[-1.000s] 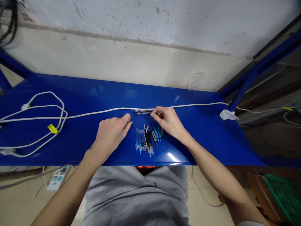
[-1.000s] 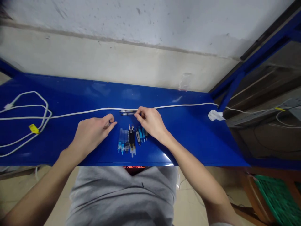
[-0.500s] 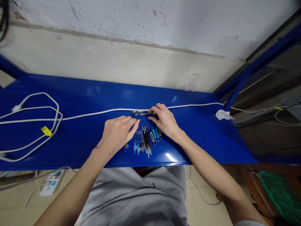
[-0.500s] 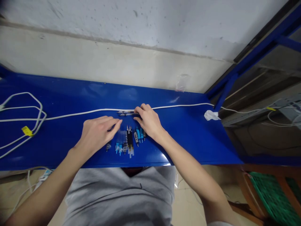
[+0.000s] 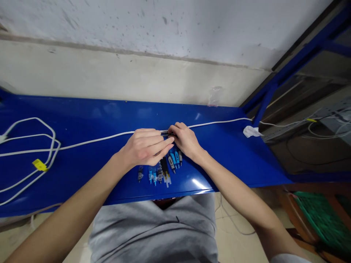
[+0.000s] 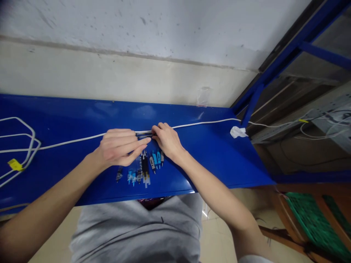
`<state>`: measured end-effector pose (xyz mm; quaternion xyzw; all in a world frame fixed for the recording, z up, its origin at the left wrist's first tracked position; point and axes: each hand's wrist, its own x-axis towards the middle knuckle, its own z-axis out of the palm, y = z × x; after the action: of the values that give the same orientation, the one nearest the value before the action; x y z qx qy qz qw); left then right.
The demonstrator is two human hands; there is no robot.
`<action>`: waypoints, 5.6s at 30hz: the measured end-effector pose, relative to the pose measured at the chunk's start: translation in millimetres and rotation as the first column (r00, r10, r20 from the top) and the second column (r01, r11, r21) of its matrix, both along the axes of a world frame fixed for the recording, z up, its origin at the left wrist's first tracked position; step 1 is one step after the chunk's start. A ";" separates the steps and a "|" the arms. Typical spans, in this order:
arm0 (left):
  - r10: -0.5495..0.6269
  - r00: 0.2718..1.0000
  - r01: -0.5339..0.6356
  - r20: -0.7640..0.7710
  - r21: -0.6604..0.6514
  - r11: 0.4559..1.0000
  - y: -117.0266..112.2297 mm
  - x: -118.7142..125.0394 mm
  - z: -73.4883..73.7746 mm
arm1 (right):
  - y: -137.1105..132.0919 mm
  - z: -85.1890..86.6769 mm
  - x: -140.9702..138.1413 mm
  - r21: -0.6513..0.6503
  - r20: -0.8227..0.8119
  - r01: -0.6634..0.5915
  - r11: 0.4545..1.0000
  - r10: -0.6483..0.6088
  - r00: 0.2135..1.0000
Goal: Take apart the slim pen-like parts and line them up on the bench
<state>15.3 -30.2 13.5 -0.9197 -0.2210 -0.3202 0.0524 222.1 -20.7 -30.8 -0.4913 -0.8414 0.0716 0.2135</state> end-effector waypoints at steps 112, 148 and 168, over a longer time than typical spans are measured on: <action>0.353 0.934 -0.356 -0.055 -0.228 0.906 29.5 0.9 -35.1 | 5.9 9.9 -12.9 0.243 -0.234 0.012 0.970 0.047 0.971; 0.407 0.909 -0.373 0.094 -0.254 0.892 38.1 -27.6 -38.4 | 10.3 19.6 16.4 0.177 -0.452 0.107 0.978 -0.016 0.892; 0.419 0.900 -0.341 0.117 -0.409 0.846 32.8 -15.8 -39.9 | -23.8 36.0 -13.8 -0.389 -0.454 -0.510 0.767 0.323 0.831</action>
<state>-0.5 2.6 -26.5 -0.8125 -0.4612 -0.3461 -0.0860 208.2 -44.4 5.3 -0.3043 -0.8292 0.4196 0.2092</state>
